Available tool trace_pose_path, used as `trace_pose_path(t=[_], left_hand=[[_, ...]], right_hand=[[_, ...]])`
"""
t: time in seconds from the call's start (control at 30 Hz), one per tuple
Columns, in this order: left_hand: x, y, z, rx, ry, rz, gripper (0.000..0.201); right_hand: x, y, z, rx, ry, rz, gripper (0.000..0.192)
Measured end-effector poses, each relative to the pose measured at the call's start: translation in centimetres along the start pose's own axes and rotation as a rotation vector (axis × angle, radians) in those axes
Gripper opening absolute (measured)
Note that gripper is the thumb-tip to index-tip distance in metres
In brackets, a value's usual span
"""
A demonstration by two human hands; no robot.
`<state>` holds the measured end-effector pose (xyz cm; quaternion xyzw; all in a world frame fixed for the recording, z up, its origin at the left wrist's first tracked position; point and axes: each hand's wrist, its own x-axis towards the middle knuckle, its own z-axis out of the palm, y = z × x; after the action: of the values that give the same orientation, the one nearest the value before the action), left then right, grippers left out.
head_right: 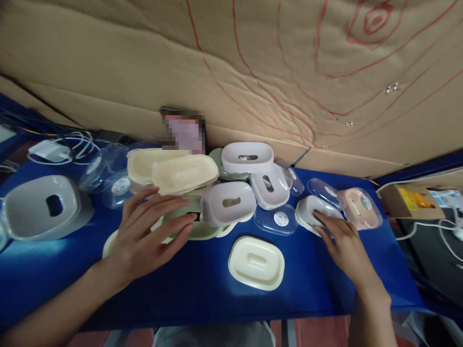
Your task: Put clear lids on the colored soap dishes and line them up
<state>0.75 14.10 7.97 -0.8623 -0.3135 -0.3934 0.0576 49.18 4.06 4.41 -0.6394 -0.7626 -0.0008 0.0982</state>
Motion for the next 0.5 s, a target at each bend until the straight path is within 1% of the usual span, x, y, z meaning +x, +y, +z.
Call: trace_pose_path(t=[0.1, 0.2, 0.33, 0.43, 0.5], left_hand=[[0.0, 0.1, 0.0, -0.015, 0.001, -0.013, 0.018], [0.0, 0.1, -0.1, -0.019, 0.001, -0.008, 0.019], [0.0, 0.1, -0.1, -0.022, -0.005, 0.019, 0.019], [0.0, 0.1, -0.1, -0.018, -0.010, 0.036, 0.020], [0.0, 0.2, -0.2, -0.014, -0.010, 0.035, 0.020]], right_hand=[[0.5, -0.4, -1.0, -0.005, 0.107, 0.033, 0.042], [1.6, -1.7, -2.0, -0.011, 0.220, 0.057, 0.039], [4.8, -2.9, -2.0, -0.022, 0.251, -0.005, 0.037], [7.0, -2.2, -1.3, -0.087, 0.283, -0.027, 0.038], [7.3, -0.6, -0.8, -0.141, 0.299, 0.023, 0.041]])
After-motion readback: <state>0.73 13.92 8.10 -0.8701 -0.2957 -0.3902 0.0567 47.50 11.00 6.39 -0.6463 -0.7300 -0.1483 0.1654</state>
